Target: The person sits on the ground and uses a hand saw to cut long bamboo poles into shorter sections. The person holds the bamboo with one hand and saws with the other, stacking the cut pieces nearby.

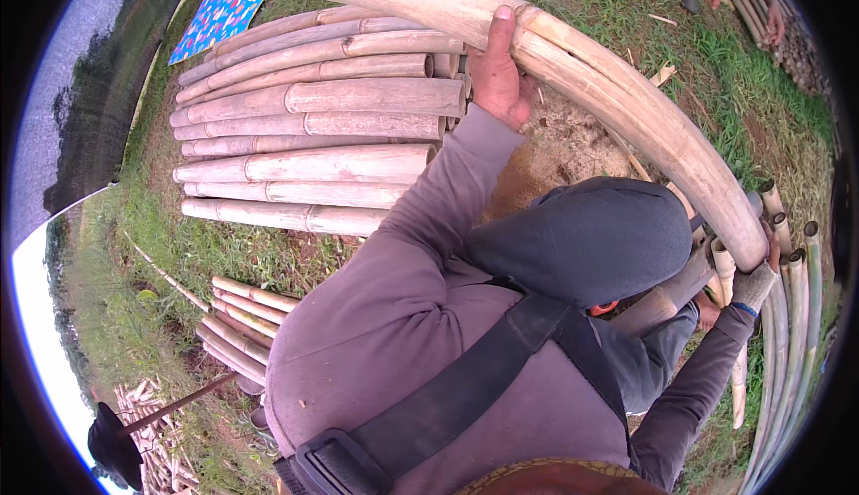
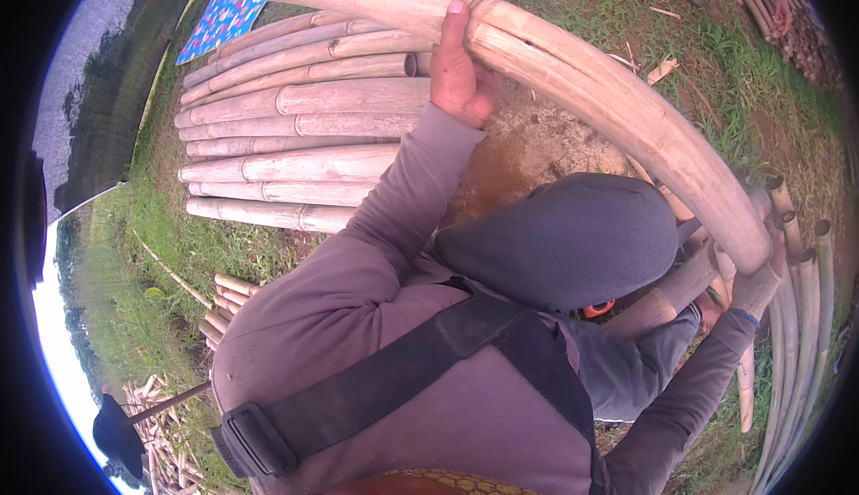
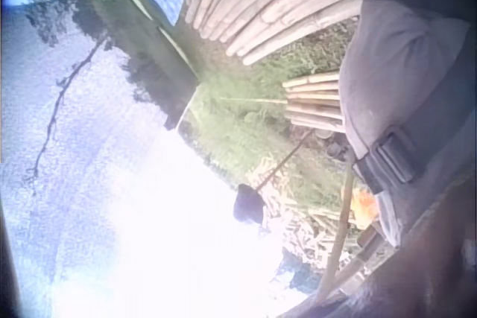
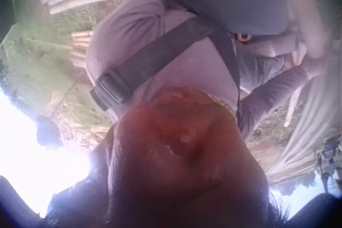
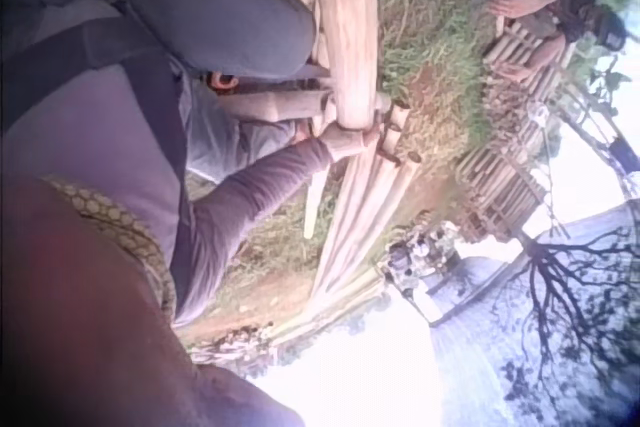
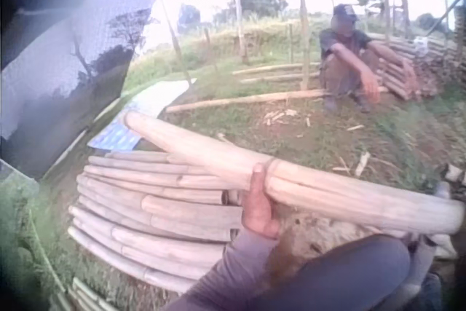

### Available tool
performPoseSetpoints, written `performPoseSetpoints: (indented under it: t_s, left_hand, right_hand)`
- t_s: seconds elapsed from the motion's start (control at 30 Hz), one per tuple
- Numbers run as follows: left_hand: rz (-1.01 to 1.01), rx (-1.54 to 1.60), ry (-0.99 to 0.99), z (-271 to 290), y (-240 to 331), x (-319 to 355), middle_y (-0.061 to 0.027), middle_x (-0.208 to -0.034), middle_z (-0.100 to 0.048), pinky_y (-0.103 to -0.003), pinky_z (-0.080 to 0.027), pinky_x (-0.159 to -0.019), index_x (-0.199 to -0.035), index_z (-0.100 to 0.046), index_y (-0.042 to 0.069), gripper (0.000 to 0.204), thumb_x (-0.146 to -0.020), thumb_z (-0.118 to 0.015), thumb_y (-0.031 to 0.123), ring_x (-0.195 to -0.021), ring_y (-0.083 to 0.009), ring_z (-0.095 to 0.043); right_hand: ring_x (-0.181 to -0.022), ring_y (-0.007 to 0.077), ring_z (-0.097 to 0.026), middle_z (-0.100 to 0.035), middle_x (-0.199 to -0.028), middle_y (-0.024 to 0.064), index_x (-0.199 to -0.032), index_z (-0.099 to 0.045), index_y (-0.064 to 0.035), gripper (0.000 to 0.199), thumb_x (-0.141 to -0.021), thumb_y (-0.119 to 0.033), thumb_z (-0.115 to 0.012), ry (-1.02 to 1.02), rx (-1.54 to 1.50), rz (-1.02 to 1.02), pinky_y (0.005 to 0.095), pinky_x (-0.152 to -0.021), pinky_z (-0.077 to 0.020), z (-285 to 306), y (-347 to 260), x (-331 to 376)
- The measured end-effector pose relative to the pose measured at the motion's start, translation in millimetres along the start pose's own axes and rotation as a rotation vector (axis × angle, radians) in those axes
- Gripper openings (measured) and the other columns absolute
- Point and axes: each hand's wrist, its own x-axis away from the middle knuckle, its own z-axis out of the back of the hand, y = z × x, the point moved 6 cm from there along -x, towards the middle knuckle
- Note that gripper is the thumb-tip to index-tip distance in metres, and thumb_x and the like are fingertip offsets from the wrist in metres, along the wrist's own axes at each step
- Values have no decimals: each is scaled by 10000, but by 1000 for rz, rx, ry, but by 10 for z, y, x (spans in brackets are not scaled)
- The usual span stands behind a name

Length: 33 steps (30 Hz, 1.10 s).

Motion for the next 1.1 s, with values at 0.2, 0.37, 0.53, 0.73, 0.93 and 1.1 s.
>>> performPoseSetpoints:
  t_s: [0.2, 0.37, 0.53, 0.73, 0.93, 1.1]
  left_hand:
    - [-162, -65, 222, 948, 1145, 216, -75, -1385, -704, -468, -517, -1147, -1427, -627, 127, 657, -1077, -567, 679, -1308, -264, -654]
    - [-328, -68, 389, 2178, 1982, 381, -64, -1217, -770, -427, -655, -896, -1355, -671, 123, 619, -1026, -680, 648, -1114, -233, -761]
    - [-214, -254, 676, 3230, 2676, 317, -66, -1338, -731, -501, -594, -950, -1396, -671, 163, 648, -995, -666, 673, -1195, -283, -709]
    - [-105, -910, 1193, 4926, 3969, 212, -277, -1592, -551, -557, -476, -1152, -1678, -418, 1, 1252, -795, -774, 814, -1443, -461, -550]
    - [15, -1415, 1160, 4418, 3179, -43, -344, -1762, -247, -575, -274, -1309, -1743, -287, 40, 1399, -712, -800, 834, -1630, -483, -273]
    - [-509, -1831, 1037, 3832, 2953, 202, -298, -1734, -319, -591, -213, -1317, -1680, -414, 77, 1241, -778, -755, 859, -1623, -471, -263]
  right_hand:
    - [-1195, 247, -675, -710, -1322, 148, -1423, -656, 14, 449, -1099, -296, -618, -305, 318, 219, 375, -1050, -523, -1552, -1082, -392]
    - [-1181, 239, -653, -722, -1273, 144, -1415, -682, 1, 612, -1105, -518, -586, -699, 307, 151, 374, -1042, -498, -2889, -1685, 26]
    - [-1235, 371, -681, -708, -1319, 248, -1489, -612, -15, 624, -1075, -478, -677, -826, 516, 350, 439, -1070, -513, -3604, -2016, 610]
    - [-1291, 390, -664, -688, -1415, 233, -1542, -583, -45, 628, -1061, -423, -726, -749, 517, 508, 480, -1090, -513, -3460, -2083, 748]
    - [-1211, 271, -680, -705, -1379, 177, -1496, -628, -20, 543, -1093, -376, -700, -509, 395, 161, 409, -1081, -519, -2875, -1697, 684]
    - [-1246, 287, -691, -708, -1384, 214, -1492, -618, 28, 580, -1127, -423, -635, -252, 165, 51, 413, -1090, -536, -2410, -1346, 685]
